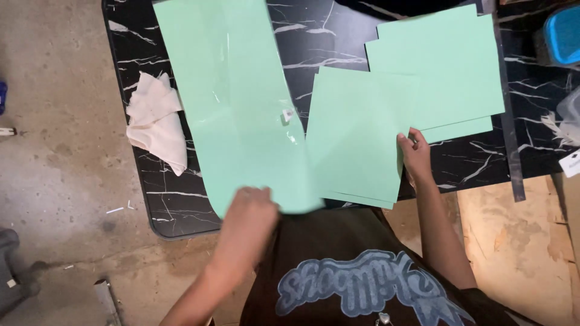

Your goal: The person separates light green paper sheets from a plastic-wrapped stack on a black marble-patterned table. They peel individual sheets from the pack, place them on a growing pile to the right, and continue separating sheets one by one throughout the clip.

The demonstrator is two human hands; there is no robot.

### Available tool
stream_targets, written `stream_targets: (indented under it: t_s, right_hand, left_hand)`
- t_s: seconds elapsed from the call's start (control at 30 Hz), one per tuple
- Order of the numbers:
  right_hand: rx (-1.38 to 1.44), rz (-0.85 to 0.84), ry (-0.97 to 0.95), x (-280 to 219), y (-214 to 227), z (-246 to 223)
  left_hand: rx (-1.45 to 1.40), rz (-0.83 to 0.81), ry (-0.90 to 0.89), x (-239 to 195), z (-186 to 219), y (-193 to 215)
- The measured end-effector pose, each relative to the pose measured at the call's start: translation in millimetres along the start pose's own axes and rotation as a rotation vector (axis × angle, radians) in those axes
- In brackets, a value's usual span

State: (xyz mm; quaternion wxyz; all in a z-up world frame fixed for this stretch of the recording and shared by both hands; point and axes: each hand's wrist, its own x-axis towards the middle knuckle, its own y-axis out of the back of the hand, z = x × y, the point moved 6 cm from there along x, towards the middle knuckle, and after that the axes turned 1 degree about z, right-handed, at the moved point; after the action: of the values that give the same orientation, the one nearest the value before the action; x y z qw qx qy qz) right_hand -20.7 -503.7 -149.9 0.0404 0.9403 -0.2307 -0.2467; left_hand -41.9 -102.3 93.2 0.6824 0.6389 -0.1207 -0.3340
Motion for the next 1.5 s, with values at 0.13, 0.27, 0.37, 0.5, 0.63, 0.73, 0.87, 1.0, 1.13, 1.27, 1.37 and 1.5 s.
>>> stream_targets:
  t_s: [0.13,0.27,0.37,0.5,0.63,0.73,0.87,1.0,1.13,1.27,1.37,1.5]
  right_hand:
    - [0.015,-0.024,-0.045,6.9,3.5,11.7]
    - [0.023,-0.080,0.093,41.6,24.3,62.2]
    - [0.071,-0.141,0.213,44.0,17.4,61.9]
    - [0.016,-0.153,0.284,40.8,14.5,54.6]
    - [-0.067,-0.128,0.309,32.2,17.4,29.9]
    - [-0.130,-0.100,0.082,18.8,12.4,17.9]
    - [-0.170,-0.105,-0.044,24.0,16.0,26.8]
    - [-0.060,-0.126,-0.101,13.5,3.5,24.0]
    - [-0.119,-0.052,-0.143,6.1,4.2,1.6]
    - [-0.173,-0.008,-0.165,9.2,9.4,12.4]
    - [-0.131,-0.049,-0.129,11.0,8.6,8.1]
    - [-0.018,-0.107,-0.096,0.7,-2.1,-5.4]
  left_hand:
    - [-0.489,0.215,-0.188,-6.7,29.0,115.3]
    - [-0.761,0.077,-0.405,62.6,18.1,118.4]
    - [-0.809,-0.037,-0.311,170.0,1.6,54.8]
    - [-0.351,0.246,0.052,300.3,-17.4,-77.7]
    - [-0.120,0.417,0.021,332.2,-4.0,-135.3]
    - [0.000,0.395,0.016,336.2,-6.2,-149.3]
    - [-0.160,0.659,0.009,310.7,-11.1,-99.7]
    - [-0.373,0.845,0.161,245.4,-44.0,-56.4]
    - [-0.489,0.913,0.274,149.9,-131.7,-87.8]
    - [-0.184,0.526,0.478,78.4,-177.0,-103.5]
    - [-0.104,0.462,0.479,65.3,-171.4,-108.0]
    - [-0.043,0.673,0.295,72.4,-173.0,-136.3]
